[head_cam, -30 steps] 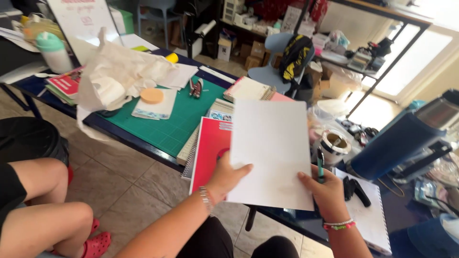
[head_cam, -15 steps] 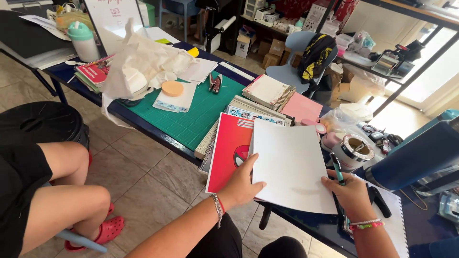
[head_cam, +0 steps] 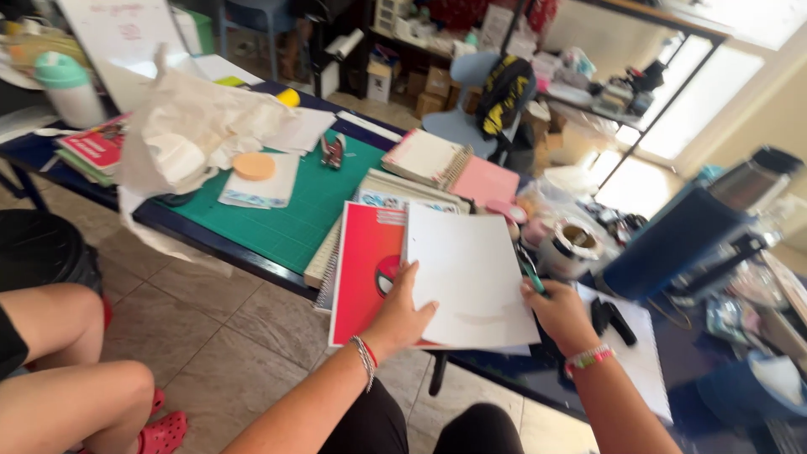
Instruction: Sorting and inspecting printed sheets on a work table
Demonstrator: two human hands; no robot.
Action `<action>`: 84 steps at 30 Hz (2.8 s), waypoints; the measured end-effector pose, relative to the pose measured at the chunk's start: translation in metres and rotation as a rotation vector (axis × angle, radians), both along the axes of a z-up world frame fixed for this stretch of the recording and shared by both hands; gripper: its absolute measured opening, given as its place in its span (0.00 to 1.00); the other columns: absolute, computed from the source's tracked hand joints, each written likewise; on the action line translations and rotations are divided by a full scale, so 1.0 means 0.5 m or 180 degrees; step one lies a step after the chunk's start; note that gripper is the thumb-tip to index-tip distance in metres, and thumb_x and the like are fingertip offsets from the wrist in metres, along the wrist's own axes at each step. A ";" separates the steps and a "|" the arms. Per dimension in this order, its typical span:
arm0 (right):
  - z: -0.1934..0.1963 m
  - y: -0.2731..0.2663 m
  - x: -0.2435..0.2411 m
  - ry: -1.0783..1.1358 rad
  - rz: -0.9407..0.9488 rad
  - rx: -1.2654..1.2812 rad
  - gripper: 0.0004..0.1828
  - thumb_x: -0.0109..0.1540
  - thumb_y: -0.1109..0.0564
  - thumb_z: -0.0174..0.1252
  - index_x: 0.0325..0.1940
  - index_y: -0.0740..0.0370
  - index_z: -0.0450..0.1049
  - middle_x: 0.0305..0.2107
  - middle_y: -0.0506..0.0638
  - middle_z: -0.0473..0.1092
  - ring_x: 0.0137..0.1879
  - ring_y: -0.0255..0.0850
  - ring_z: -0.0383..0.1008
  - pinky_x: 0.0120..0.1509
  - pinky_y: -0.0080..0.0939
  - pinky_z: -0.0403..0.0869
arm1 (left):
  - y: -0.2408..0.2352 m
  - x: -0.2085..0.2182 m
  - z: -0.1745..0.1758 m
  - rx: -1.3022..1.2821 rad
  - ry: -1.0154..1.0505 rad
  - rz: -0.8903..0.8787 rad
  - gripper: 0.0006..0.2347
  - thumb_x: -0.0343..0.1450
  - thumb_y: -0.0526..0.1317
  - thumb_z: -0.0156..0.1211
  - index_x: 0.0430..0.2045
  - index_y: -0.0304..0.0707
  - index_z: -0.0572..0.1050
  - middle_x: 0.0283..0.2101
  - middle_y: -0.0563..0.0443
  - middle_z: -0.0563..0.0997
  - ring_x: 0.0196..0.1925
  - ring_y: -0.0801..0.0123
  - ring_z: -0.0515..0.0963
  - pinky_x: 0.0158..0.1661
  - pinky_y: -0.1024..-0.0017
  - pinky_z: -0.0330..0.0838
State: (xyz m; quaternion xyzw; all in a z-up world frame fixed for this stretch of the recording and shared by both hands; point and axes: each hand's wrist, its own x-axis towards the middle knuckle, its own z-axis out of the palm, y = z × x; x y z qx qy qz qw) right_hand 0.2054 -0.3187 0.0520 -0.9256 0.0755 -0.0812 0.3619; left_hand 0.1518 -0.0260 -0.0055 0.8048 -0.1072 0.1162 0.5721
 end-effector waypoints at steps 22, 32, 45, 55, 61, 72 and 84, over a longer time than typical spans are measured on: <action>0.054 0.025 -0.054 0.0396 0.0303 0.0830 0.21 0.58 0.54 0.67 0.50 0.71 0.79 0.21 0.55 0.70 0.27 0.41 0.71 0.27 0.34 0.69 | 0.231 -0.176 0.052 0.3288 -0.0622 -0.0291 0.42 0.57 0.46 0.80 0.67 0.44 0.64 0.76 0.35 0.53 0.76 0.42 0.52 0.69 0.38 0.42; 0.100 0.062 0.007 0.1335 0.0246 -0.0427 0.19 0.63 0.42 0.58 0.42 0.60 0.75 0.38 0.53 0.74 0.41 0.45 0.72 0.43 0.44 0.67 | 0.311 -0.175 0.068 0.2836 -0.1835 -0.0204 0.22 0.66 0.25 0.55 0.55 0.41 0.77 0.61 0.45 0.77 0.66 0.57 0.73 0.59 0.60 0.72; 0.014 0.064 0.054 0.1734 0.0349 0.1098 0.15 0.64 0.54 0.65 0.38 0.60 0.64 0.22 0.51 0.56 0.23 0.39 0.51 0.24 0.38 0.51 | 0.347 -0.186 0.095 0.2333 -0.1994 -0.0300 0.12 0.67 0.27 0.64 0.42 0.38 0.83 0.53 0.47 0.83 0.61 0.57 0.79 0.57 0.63 0.77; 0.104 0.040 0.061 0.1235 0.0006 -0.0460 0.28 0.61 0.44 0.62 0.62 0.59 0.73 0.51 0.57 0.73 0.50 0.52 0.75 0.49 0.48 0.74 | 0.399 -0.257 0.206 0.1763 -0.2078 -0.0054 0.18 0.57 0.21 0.57 0.33 0.45 0.84 0.47 0.55 0.87 0.55 0.62 0.84 0.61 0.55 0.72; 0.005 -0.008 0.136 0.0719 -0.0005 -0.0708 0.29 0.56 0.45 0.69 0.59 0.55 0.79 0.48 0.58 0.78 0.56 0.54 0.79 0.58 0.50 0.78 | 0.383 -0.169 0.116 0.1659 -0.1441 -0.0249 0.15 0.61 0.38 0.72 0.42 0.50 0.85 0.57 0.53 0.83 0.65 0.51 0.75 0.63 0.48 0.62; 0.025 0.003 0.114 0.0770 0.0080 -0.1010 0.26 0.57 0.43 0.68 0.56 0.55 0.80 0.49 0.58 0.77 0.60 0.55 0.77 0.63 0.52 0.75 | 0.376 -0.192 0.157 0.0899 -0.2098 0.0328 0.12 0.59 0.28 0.71 0.30 0.50 0.86 0.41 0.58 0.89 0.51 0.62 0.86 0.57 0.63 0.74; 0.146 0.027 -0.008 0.0042 0.0287 -0.0346 0.11 0.62 0.47 0.60 0.35 0.56 0.73 0.27 0.52 0.70 0.34 0.45 0.68 0.37 0.46 0.66 | 0.461 -0.288 0.360 0.0268 -0.3091 0.2042 0.15 0.81 0.36 0.59 0.52 0.14 0.68 0.53 0.26 0.75 0.57 0.47 0.76 0.60 0.53 0.71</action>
